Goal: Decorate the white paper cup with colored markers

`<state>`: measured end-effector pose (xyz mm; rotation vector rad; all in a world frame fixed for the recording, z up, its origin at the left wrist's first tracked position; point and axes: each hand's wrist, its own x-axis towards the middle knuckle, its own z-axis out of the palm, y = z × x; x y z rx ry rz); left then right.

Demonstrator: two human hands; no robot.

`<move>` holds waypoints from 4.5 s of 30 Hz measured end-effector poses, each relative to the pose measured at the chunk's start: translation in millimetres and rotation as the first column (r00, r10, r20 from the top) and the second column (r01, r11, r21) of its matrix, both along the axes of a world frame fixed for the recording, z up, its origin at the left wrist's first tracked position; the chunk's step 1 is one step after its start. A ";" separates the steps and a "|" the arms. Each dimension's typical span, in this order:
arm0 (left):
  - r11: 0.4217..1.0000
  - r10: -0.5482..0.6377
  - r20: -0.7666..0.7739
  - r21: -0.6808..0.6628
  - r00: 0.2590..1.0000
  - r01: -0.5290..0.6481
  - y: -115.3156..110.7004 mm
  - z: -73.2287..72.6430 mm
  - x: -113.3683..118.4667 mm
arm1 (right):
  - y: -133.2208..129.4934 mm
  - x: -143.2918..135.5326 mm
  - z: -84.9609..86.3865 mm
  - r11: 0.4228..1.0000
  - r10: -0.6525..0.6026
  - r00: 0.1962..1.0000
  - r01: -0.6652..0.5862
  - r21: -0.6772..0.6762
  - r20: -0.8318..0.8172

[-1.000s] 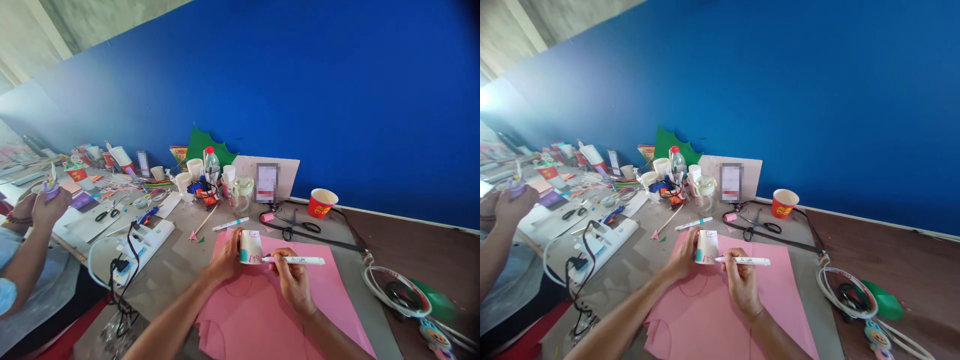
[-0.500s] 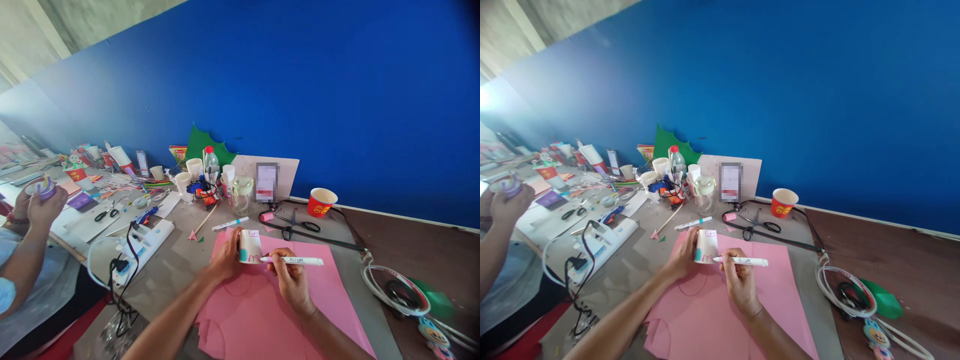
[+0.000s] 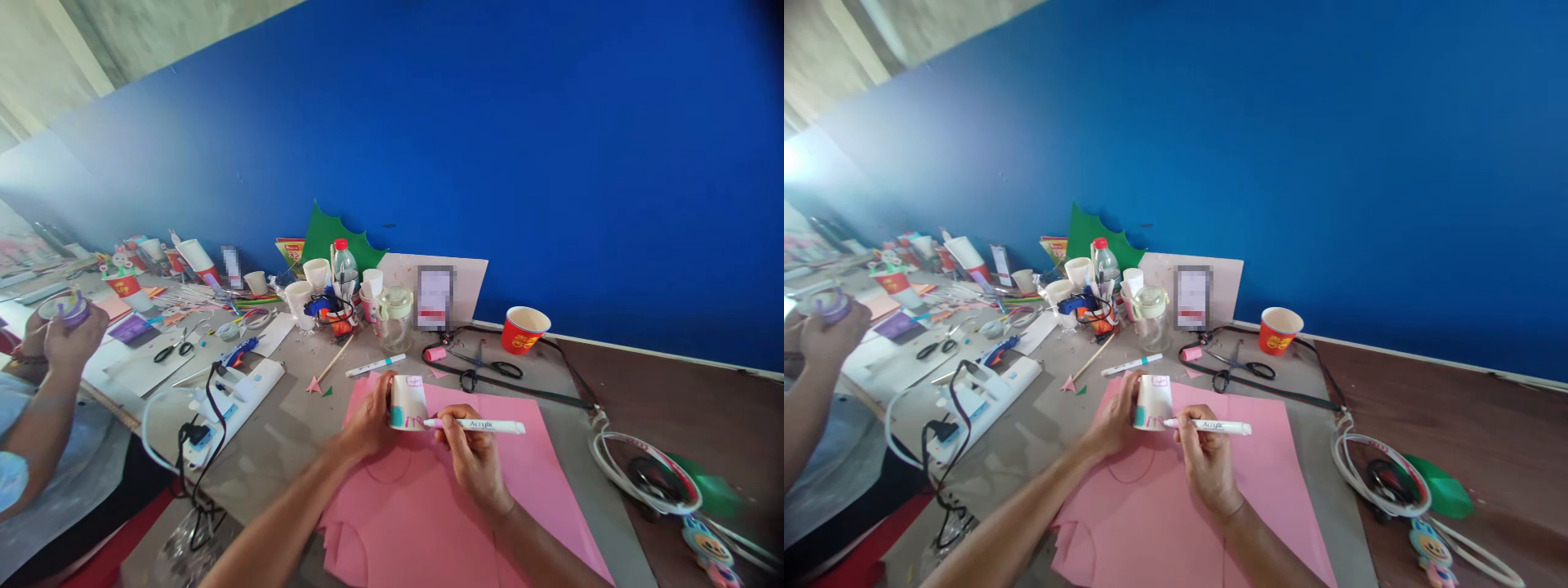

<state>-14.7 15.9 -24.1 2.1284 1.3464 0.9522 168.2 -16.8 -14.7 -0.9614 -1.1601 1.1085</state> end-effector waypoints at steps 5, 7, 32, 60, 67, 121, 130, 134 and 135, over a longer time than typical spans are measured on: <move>0.999 0.008 -0.002 -0.038 1.000 -0.008 -0.4 2.8 0.0 | -0.7 0.4 0.6 1.000 0.009 1.000 -0.009 -0.020 -0.002; 0.999 0.010 -0.006 -0.035 1.000 -0.011 -0.3 3.7 0.1 | -1.2 0.7 0.8 1.000 0.018 1.000 -0.019 -0.021 -0.002; 0.999 0.040 -0.024 -0.004 0.999 -0.040 -1.2 3.0 2.0 | -0.3 1.1 1.2 0.998 -0.017 0.999 0.015 0.066 0.034; 0.999 0.036 -0.021 0.007 0.999 -0.036 -1.3 3.8 2.5 | -1.7 0.3 5.2 1.000 0.008 1.000 -0.009 0.022 0.026; 1.000 0.026 -0.006 0.003 1.000 -0.026 -1.6 5.1 2.4 | -1.9 0.9 7.5 0.999 -0.006 0.998 0.004 0.050 0.055; 1.000 -0.027 0.013 0.010 1.000 0.027 -0.3 2.0 -1.0 | 0.2 -0.8 11.1 0.998 -0.044 0.999 0.045 -0.050 0.015; 0.998 -0.056 0.026 0.030 0.998 0.056 1.5 0.1 -2.8 | 1.6 1.4 3.9 0.999 -0.028 0.999 0.029 -0.037 0.038; 0.999 -0.046 0.018 -0.001 0.999 0.046 1.4 0.6 -2.9 | 1.8 2.0 2.2 0.999 -0.044 0.998 0.045 -0.016 0.041; 0.999 -0.043 0.016 -0.008 0.999 0.043 1.2 0.9 -2.8 | 1.7 2.1 2.0 0.999 -0.049 0.998 0.050 -0.010 0.042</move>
